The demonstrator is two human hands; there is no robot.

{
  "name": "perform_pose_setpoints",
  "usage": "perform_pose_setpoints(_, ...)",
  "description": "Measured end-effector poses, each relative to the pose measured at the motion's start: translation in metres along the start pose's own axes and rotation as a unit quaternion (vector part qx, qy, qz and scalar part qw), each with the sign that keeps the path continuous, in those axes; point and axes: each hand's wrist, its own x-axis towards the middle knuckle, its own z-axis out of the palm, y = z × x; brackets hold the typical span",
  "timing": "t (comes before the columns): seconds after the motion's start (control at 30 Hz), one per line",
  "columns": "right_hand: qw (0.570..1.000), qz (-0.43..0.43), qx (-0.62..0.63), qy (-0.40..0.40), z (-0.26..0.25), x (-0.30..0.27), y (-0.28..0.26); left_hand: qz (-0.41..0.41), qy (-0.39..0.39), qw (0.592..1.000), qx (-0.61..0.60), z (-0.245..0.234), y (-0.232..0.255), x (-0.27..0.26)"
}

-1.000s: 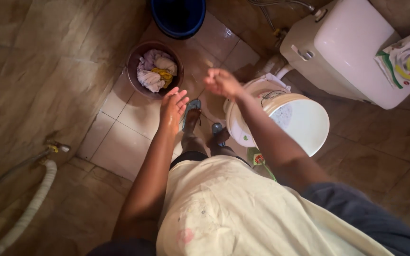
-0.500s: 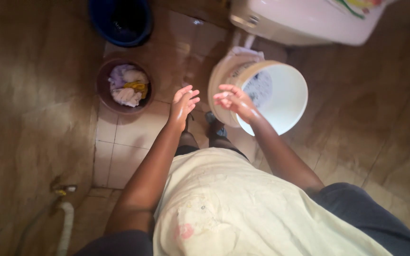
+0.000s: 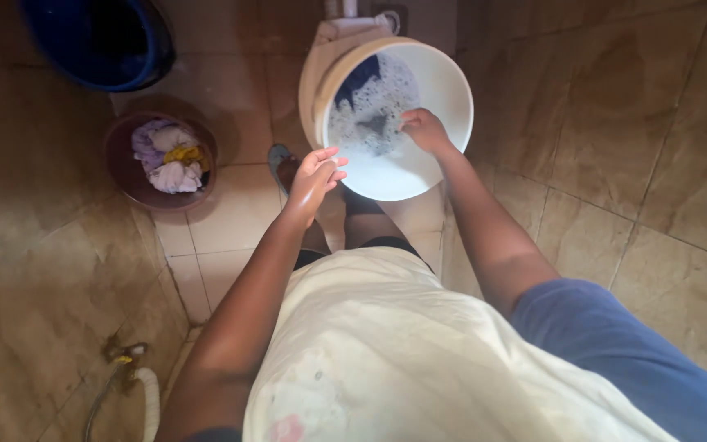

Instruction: Hand-washing clothes in a bucket using detergent in a bathroom.

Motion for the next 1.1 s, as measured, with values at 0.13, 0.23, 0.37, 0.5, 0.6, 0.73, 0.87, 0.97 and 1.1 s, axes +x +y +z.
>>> perform_pose_setpoints(0.13, 0.985, -0.07, -0.15, 0.04, -0.001, 0.034, 0.015, 0.012, 0.008, 1.0, 0.014, 0.024, -0.023, 0.015)
perform_pose_setpoints(0.23, 0.968, -0.041, -0.242, 0.054, 0.004, 0.062, 0.032, 0.017, 0.028, 0.999, 0.017, 0.043, -0.036, 0.018)
perform_pose_setpoints(0.37, 0.954, 0.032, -0.294, 0.057, 0.039, 0.092, 0.042, 0.018, 0.059, 0.998, 0.017, 0.059, -0.042, 0.01)
perform_pose_setpoints(0.5, 0.882, 0.069, -0.466, 0.035, 0.08, 0.067, 0.025, -0.002, 0.069, 0.998, 0.006, 0.07, -0.058, 0.013)
perform_pose_setpoints(0.6, 0.92, 0.056, -0.384, -0.051, 0.108, 0.063, 0.067, -0.014, 0.074, 0.997, -0.006, 0.079, -0.054, 0.012)
perform_pose_setpoints(0.73, 0.959, 0.029, -0.264, -0.098, 0.11, 0.061, 0.048, -0.005, 0.079, 0.997, -0.015, 0.092, -0.046, 0.016)
perform_pose_setpoints(0.87, 0.993, -0.073, -0.083, -0.031, 0.064, -0.017, -0.032, -0.031, 0.111, 0.993, -0.022, 0.106, -0.047, 0.036)
perform_pose_setpoints(0.97, 0.986, -0.115, 0.115, -0.04, 0.033, -0.11, -0.087, -0.096, 0.168, 0.973, -0.123, 0.113, -0.056, 0.065)
perform_pose_setpoints(1.1, 0.973, -0.152, 0.15, -0.087, 0.032, -0.19, -0.103, -0.063, 0.093, 0.958, -0.265, 0.112, -0.094, 0.127)
